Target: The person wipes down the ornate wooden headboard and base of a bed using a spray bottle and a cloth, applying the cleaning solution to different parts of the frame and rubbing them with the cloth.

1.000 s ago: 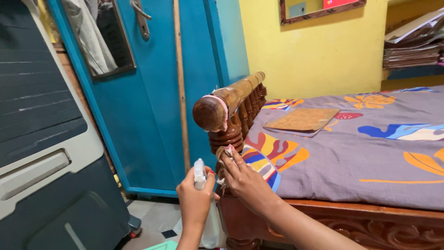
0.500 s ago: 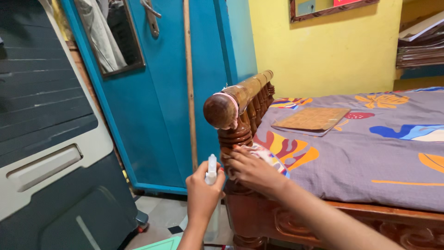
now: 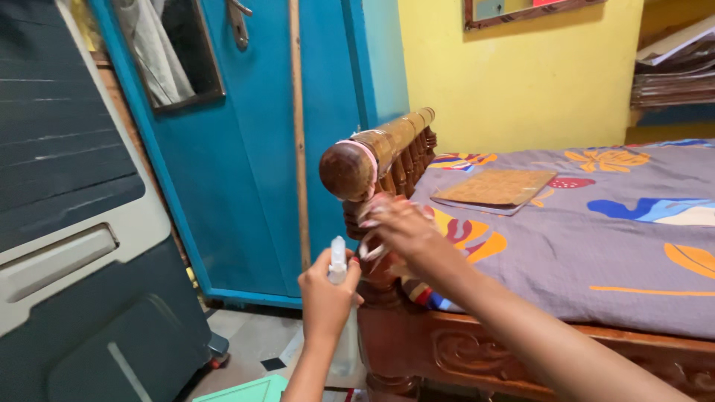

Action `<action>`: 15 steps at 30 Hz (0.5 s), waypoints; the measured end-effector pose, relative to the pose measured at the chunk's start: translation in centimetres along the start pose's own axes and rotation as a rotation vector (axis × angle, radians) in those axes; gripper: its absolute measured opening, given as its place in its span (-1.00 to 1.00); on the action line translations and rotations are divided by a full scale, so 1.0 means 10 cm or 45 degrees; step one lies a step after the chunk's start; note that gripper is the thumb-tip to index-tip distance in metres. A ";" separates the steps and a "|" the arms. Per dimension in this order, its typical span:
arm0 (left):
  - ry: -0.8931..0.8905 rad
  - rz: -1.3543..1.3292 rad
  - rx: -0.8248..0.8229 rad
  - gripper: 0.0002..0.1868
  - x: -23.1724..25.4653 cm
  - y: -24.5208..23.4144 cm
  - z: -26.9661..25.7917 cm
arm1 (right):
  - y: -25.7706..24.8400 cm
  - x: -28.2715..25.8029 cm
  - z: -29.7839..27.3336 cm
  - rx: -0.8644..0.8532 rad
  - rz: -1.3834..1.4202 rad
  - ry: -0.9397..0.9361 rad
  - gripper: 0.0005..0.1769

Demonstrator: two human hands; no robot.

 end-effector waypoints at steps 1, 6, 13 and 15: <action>0.007 -0.011 0.020 -0.87 0.01 0.01 0.01 | 0.08 -0.09 0.01 -0.078 0.009 -0.133 -0.37; -0.075 -0.037 -0.018 -0.86 0.08 0.00 0.00 | 0.16 0.03 -0.28 -0.087 -0.181 -0.107 -0.46; -0.097 0.047 -0.022 -0.84 0.12 0.04 -0.12 | -0.10 0.36 -1.02 -0.383 -0.126 0.168 -0.50; -0.137 0.142 -0.018 -0.83 0.04 0.07 -0.19 | -0.19 0.40 -1.17 -0.326 -0.087 0.303 -0.45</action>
Point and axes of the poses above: each hand's wrist, its own z-axis towards the middle knuckle, its own y-axis out of the palm, x = y × z, the point moved 8 cm from there along z, towards the middle knuckle, and after that the axes turned 13 degrees about x, right-handed, at the moved point
